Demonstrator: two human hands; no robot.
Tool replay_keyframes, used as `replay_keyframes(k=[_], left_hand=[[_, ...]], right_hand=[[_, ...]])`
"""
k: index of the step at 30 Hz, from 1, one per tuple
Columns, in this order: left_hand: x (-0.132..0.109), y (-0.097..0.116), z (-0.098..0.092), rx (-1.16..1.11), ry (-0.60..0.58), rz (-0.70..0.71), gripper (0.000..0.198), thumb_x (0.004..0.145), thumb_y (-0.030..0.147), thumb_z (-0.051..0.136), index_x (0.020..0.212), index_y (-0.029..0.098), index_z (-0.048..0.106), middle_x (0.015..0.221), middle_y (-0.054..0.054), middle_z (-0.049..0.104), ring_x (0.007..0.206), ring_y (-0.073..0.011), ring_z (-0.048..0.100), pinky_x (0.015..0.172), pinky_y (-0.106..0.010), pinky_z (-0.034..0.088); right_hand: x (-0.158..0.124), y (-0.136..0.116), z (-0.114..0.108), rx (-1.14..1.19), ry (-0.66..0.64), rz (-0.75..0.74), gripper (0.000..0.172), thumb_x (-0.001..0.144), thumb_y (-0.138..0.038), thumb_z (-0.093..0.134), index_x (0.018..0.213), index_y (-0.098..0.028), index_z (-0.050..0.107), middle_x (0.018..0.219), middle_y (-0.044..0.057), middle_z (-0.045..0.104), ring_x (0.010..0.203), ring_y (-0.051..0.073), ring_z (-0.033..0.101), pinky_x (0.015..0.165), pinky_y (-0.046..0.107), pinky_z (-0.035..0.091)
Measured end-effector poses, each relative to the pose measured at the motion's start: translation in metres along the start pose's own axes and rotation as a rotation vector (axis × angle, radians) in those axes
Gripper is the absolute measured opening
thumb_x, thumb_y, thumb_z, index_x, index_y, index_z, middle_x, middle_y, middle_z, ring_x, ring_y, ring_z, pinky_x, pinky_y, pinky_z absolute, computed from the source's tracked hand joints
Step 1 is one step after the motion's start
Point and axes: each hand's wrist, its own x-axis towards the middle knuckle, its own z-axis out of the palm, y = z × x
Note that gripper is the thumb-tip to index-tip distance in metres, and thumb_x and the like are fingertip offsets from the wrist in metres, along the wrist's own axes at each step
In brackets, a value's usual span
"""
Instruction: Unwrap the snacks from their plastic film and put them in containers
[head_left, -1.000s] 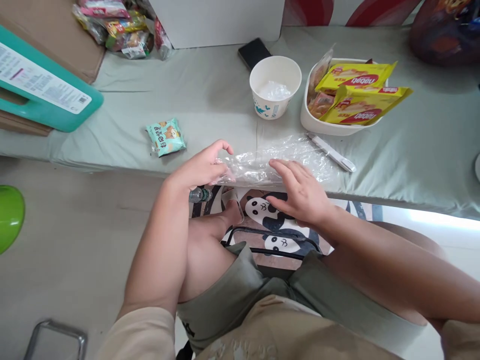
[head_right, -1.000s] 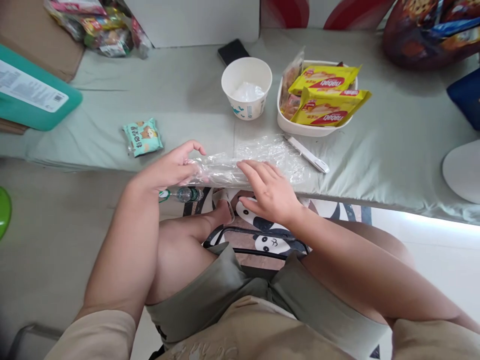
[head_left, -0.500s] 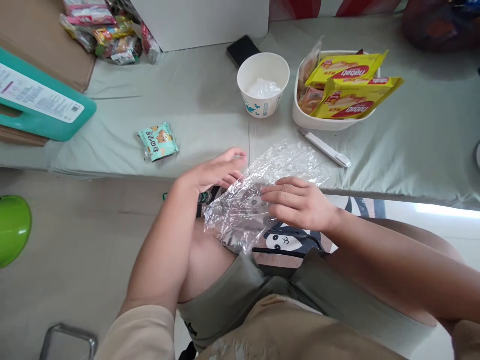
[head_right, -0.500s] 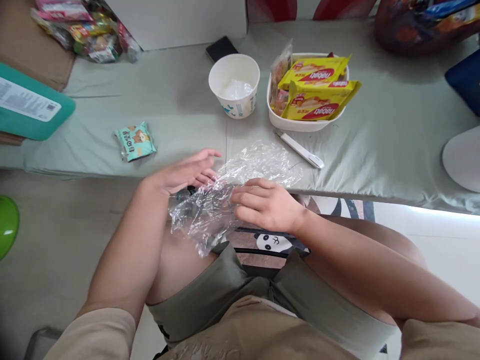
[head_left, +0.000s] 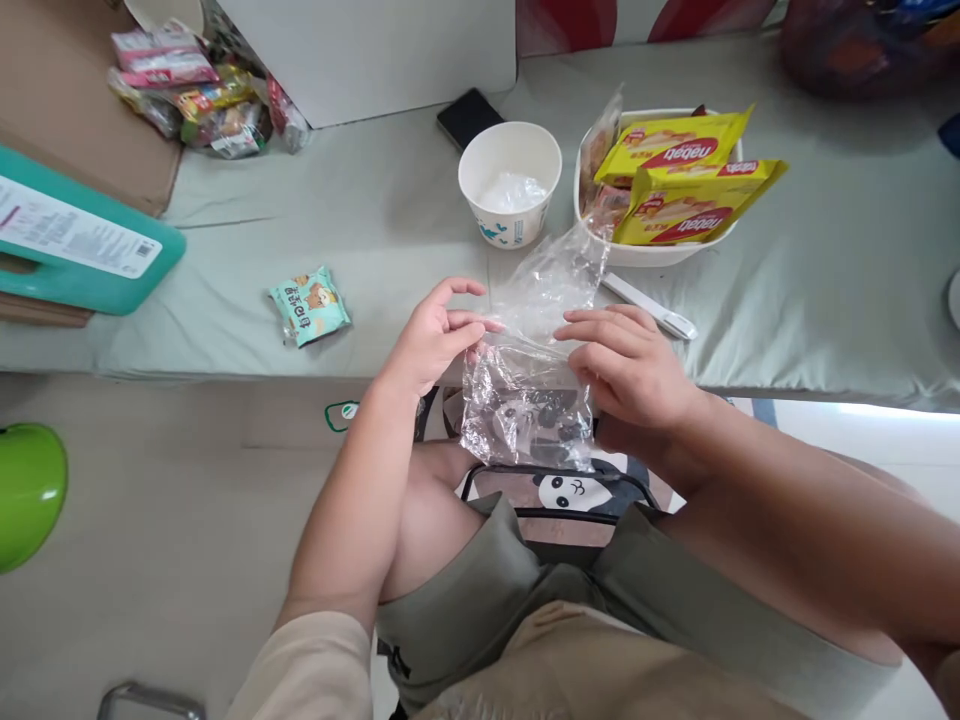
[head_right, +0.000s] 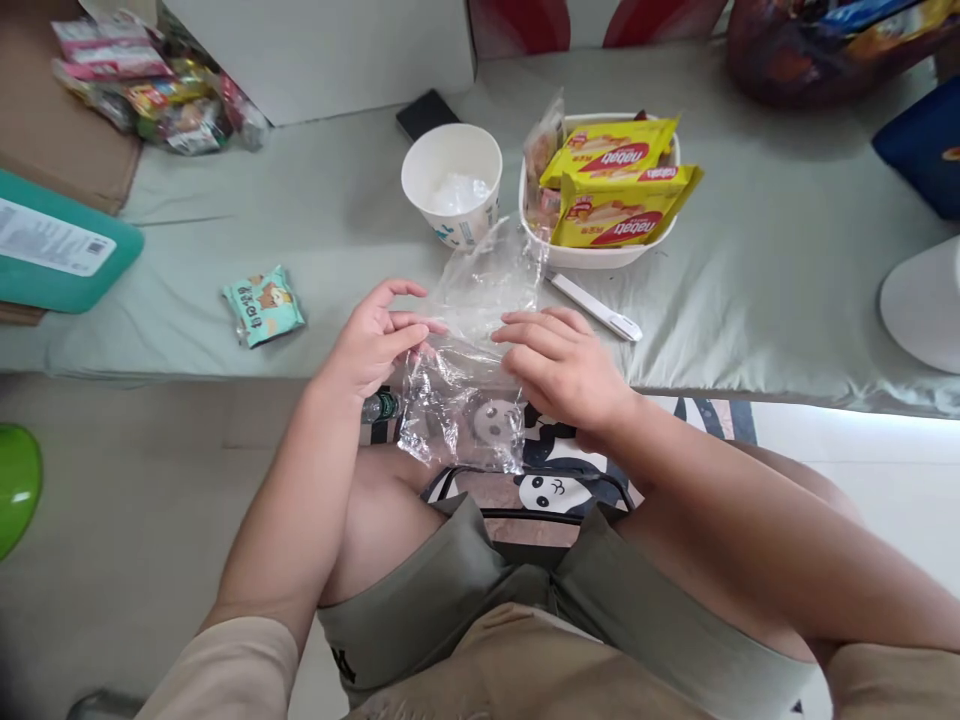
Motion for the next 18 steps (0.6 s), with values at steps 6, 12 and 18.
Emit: replay_keyframes(k=[6, 12, 18], left_hand=[[0.01, 0.005, 0.017, 0.04, 0.02, -0.107, 0.04, 0.08, 0.006, 0.059, 0.116, 0.022, 0.051, 0.085, 0.001, 0.075, 0.056, -0.0064, 0.062, 0.055, -0.018, 0.045], [0.009, 0.003, 0.001, 0.252, 0.103, -0.022, 0.042, 0.077, 0.009, 0.057, 0.117, 0.023, 0.054, 0.11, -0.004, 0.072, 0.064, -0.008, 0.064, 0.06, -0.022, 0.05], [-0.008, 0.0, -0.015, 0.631, -0.126, 0.461, 0.054, 0.069, 0.0, 0.056, 0.114, 0.025, 0.071, 0.146, -0.007, 0.055, 0.104, -0.0183, 0.066, 0.085, -0.033, 0.057]], right_hand=[[-0.004, 0.007, 0.002, -0.01, -0.114, -0.032, 0.006, 0.099, -0.027, 0.065, 0.103, -0.028, 0.062, 0.131, 0.003, 0.075, 0.131, 0.025, 0.067, 0.107, 0.044, 0.046], [-0.006, 0.013, 0.0, 0.193, -0.207, 0.034, 0.008, 0.101, -0.025, 0.057, 0.098, -0.025, 0.064, 0.11, 0.003, 0.081, 0.114, 0.022, 0.075, 0.099, 0.042, 0.054], [-0.006, 0.017, -0.008, 0.475, -0.205, 0.336, 0.01, 0.099, -0.03, 0.057, 0.091, -0.026, 0.057, 0.104, 0.008, 0.08, 0.105, 0.025, 0.077, 0.094, 0.044, 0.059]])
